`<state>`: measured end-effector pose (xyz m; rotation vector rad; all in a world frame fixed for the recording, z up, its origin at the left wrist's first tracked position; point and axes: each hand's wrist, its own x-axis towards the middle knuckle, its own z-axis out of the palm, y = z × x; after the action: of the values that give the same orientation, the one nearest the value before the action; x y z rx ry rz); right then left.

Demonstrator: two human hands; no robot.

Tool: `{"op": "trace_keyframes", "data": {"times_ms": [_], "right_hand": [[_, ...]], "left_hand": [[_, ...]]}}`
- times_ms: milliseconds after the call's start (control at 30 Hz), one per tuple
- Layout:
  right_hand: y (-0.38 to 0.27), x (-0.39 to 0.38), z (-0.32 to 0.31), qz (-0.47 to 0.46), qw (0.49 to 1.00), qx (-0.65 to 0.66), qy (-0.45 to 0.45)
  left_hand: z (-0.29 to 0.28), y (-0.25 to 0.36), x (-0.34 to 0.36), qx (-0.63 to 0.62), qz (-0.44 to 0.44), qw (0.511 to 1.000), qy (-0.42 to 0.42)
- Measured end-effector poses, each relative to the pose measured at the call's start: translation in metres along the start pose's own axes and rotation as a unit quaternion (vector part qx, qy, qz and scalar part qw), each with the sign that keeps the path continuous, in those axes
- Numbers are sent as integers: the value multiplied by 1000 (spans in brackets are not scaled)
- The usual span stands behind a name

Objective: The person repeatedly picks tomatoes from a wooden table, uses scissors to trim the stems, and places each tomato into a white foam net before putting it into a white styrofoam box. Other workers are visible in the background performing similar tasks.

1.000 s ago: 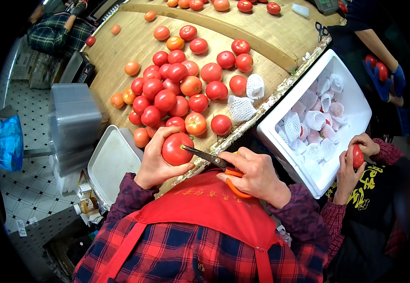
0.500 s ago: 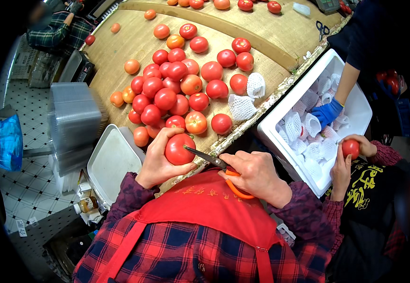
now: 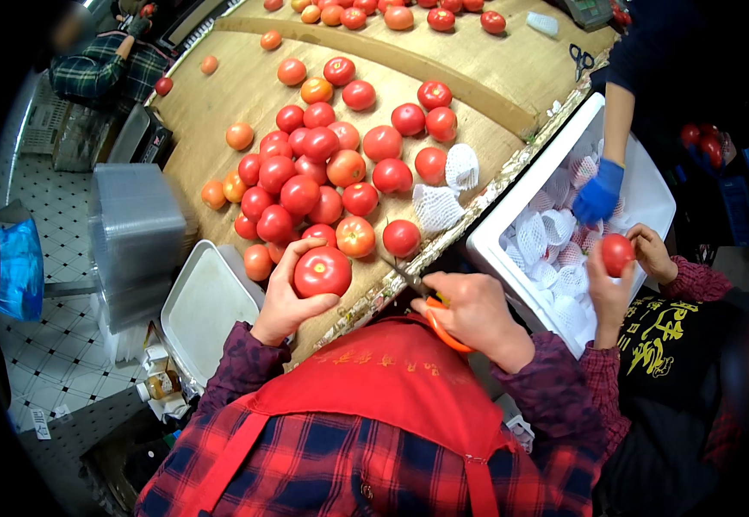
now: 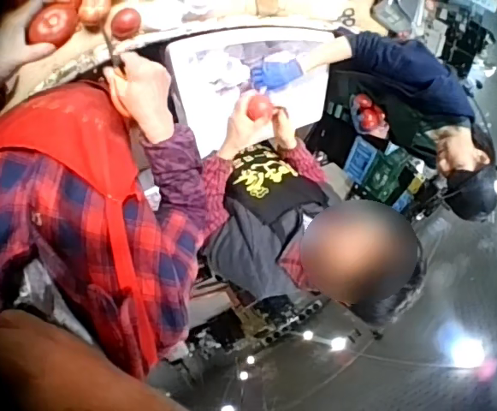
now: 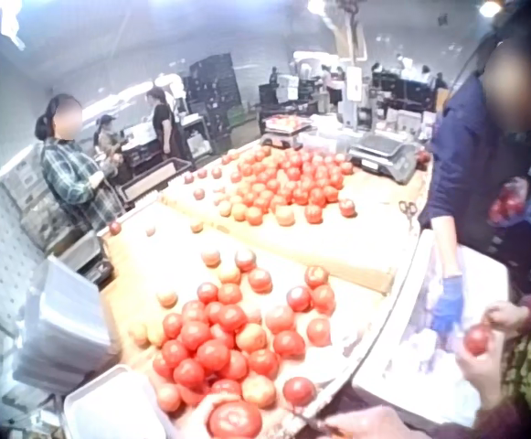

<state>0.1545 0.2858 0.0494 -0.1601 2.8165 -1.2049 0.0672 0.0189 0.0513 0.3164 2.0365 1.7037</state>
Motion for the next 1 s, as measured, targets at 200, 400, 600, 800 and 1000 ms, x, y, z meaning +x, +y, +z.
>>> {"op": "trace_keyframes", "data": {"times_ms": [200, 400, 600, 800, 1000], "right_hand": [[21, 15, 57, 41, 974, -125, -185], [31, 49, 100, -47, 970, -115, -209], [28, 75, 128, -100, 965, -130, -205], [21, 57, 83, -48, 992, 120, 11], [85, 13, -2, 180, 916, 243, 265]], "left_hand": [[-15, -9, 30, -401, -120, 906, -64], [-17, -7, 93, -286, -80, 953, -63], [-7, -13, 184, 77, 37, 996, -30], [-1, -25, 255, 327, 175, 927, 56], [-2, -52, 288, 480, 149, 863, 60]]}}
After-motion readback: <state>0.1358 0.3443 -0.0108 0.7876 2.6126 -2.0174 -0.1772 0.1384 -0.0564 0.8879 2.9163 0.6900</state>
